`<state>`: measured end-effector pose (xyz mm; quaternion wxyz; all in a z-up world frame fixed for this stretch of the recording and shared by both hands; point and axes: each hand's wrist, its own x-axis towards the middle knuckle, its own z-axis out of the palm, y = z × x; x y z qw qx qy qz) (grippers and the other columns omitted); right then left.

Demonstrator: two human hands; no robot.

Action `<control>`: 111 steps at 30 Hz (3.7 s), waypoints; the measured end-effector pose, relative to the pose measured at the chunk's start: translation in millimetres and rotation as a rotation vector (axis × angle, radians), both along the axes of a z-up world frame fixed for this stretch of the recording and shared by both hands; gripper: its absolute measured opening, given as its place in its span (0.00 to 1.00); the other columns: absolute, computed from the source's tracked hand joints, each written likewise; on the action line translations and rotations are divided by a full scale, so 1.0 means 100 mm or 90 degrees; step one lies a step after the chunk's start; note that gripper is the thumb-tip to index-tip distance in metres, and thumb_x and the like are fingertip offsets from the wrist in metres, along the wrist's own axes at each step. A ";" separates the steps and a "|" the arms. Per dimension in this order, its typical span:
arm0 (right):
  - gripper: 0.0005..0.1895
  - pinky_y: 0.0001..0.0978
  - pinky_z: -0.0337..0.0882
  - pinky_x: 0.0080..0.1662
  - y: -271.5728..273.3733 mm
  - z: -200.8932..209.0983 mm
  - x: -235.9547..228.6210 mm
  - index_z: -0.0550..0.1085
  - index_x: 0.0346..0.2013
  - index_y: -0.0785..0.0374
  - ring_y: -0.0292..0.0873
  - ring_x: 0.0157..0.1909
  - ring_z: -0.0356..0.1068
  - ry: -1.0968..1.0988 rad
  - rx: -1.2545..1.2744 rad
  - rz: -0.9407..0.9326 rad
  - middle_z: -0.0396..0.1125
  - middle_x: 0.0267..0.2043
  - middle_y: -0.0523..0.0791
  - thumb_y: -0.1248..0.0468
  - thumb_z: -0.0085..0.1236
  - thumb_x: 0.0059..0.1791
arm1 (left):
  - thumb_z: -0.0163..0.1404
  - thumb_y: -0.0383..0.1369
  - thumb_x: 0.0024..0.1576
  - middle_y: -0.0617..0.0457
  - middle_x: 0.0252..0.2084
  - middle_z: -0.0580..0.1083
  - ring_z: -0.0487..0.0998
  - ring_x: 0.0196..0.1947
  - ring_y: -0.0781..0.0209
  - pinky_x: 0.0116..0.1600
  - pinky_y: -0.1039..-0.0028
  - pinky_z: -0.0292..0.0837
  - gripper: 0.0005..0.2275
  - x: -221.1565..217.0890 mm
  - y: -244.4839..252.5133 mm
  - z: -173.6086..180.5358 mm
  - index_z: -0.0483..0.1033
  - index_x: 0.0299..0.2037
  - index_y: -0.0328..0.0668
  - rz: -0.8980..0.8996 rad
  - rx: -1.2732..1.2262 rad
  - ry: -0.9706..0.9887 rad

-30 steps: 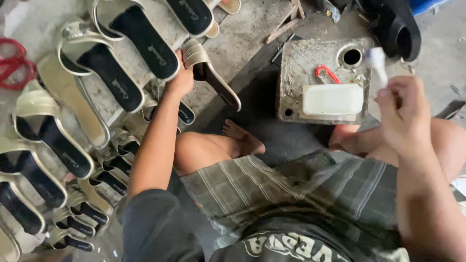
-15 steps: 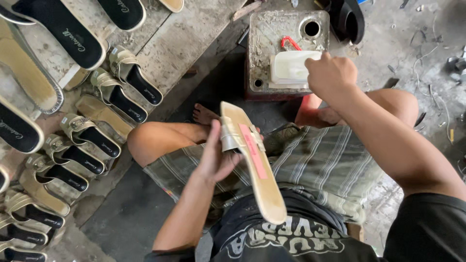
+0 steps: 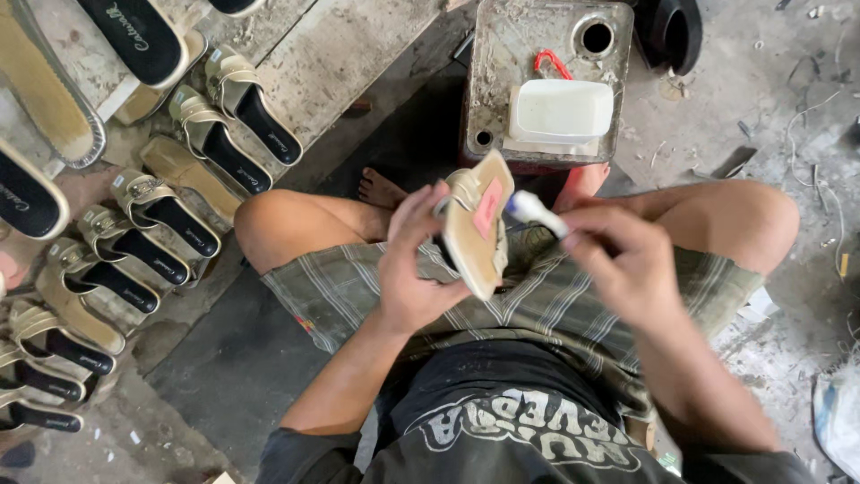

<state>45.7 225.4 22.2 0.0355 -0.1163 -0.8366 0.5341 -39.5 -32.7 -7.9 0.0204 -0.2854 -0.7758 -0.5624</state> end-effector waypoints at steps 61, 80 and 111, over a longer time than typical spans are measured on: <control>0.07 0.27 0.73 0.39 -0.21 0.20 0.16 0.74 0.42 0.69 0.42 0.37 0.74 0.230 -0.009 0.061 0.73 0.40 0.52 0.75 0.58 0.49 | 0.69 0.40 0.53 0.40 0.76 0.62 0.67 0.74 0.53 0.74 0.63 0.71 0.41 0.21 0.19 0.37 0.57 0.73 0.39 -0.206 0.211 -0.381; 0.09 0.26 0.73 0.37 0.01 0.23 0.07 0.75 0.41 0.68 0.42 0.37 0.74 0.259 0.041 0.142 0.73 0.39 0.50 0.77 0.61 0.47 | 0.69 0.35 0.52 0.44 0.68 0.70 0.72 0.68 0.57 0.68 0.68 0.71 0.43 0.25 0.17 0.42 0.54 0.76 0.39 -0.288 0.324 -0.675; 0.08 0.45 0.71 0.38 0.80 -0.62 -1.30 0.79 0.40 0.52 0.51 0.39 0.75 -0.140 0.830 0.212 0.72 0.39 0.50 0.58 0.55 0.50 | 0.44 0.54 0.65 0.49 0.64 0.68 0.76 0.56 0.56 0.49 0.63 0.82 0.33 0.35 0.10 -0.72 0.46 0.77 0.55 -0.225 0.523 -0.955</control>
